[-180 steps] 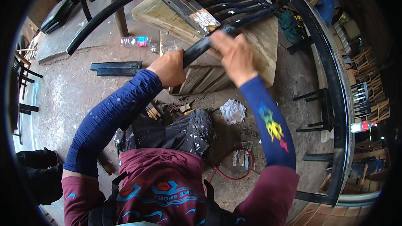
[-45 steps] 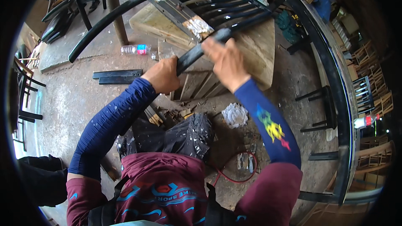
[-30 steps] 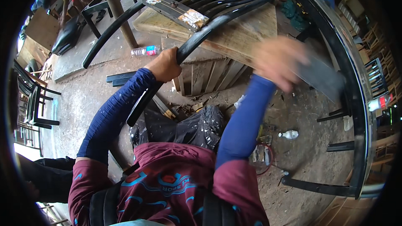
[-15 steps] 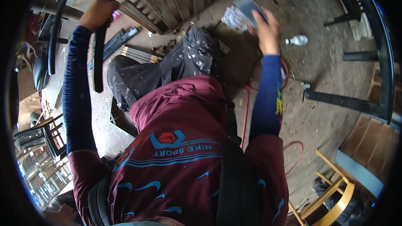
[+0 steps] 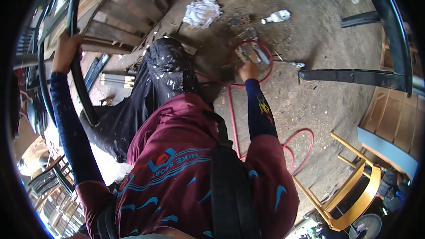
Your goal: Sanding and cleaning a metal chair frame in a workshop.
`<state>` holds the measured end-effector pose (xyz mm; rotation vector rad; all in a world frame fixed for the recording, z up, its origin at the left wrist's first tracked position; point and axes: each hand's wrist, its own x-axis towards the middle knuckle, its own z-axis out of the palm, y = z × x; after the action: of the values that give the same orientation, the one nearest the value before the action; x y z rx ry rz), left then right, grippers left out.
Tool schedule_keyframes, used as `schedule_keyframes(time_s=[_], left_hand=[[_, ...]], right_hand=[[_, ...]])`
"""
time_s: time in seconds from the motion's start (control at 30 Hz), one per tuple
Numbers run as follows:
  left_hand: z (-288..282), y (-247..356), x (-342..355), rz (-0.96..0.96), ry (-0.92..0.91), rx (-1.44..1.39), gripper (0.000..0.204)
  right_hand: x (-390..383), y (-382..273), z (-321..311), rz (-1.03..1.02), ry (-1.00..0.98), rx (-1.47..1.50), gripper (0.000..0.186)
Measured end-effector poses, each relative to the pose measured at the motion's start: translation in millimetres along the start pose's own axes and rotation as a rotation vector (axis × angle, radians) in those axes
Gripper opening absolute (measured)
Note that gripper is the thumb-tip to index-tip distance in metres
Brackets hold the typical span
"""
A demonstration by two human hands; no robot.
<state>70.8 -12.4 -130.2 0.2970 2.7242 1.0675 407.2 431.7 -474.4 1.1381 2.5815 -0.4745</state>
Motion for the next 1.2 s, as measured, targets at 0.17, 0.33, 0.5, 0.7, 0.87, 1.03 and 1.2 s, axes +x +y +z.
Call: schedule_keyframes(time_s=[0.17,0.33,0.5,0.7,0.87,1.03,1.2], left_hand=[[-3.5,18.9,-19.8,-0.093,0.029,-0.065,0.019],[6.6,16.0,-31.8,-0.191,0.001,-0.102,0.023],[15.0,5.8,-28.9,-0.232,-0.002,-0.016,0.023],[38.7,-14.1,-1.4,-0.253,-0.062,-0.030,0.027],[6.6,7.0,-22.2,-0.422,0.108,0.298,0.023],[30.8,-20.0,-8.6,-0.275,0.092,0.187,0.029],[32.0,27.4,-13.2,-0.383,0.020,0.195,0.062]], right_hand=[[125.7,40.5,-22.5,0.163,0.280,0.147,0.042],[226.8,84.3,-43.6,0.310,0.402,0.666,0.041],[320.1,117.7,-46.0,0.372,0.498,0.261,0.072],[398.9,197.1,-78.9,0.287,0.392,-0.056,0.076],[347.8,53.2,1.6,0.402,0.279,0.071,0.077],[430.4,143.7,-45.4,0.186,-0.042,1.090,0.037],[299.9,-72.9,-195.6,-0.146,-0.317,1.669,0.045]])
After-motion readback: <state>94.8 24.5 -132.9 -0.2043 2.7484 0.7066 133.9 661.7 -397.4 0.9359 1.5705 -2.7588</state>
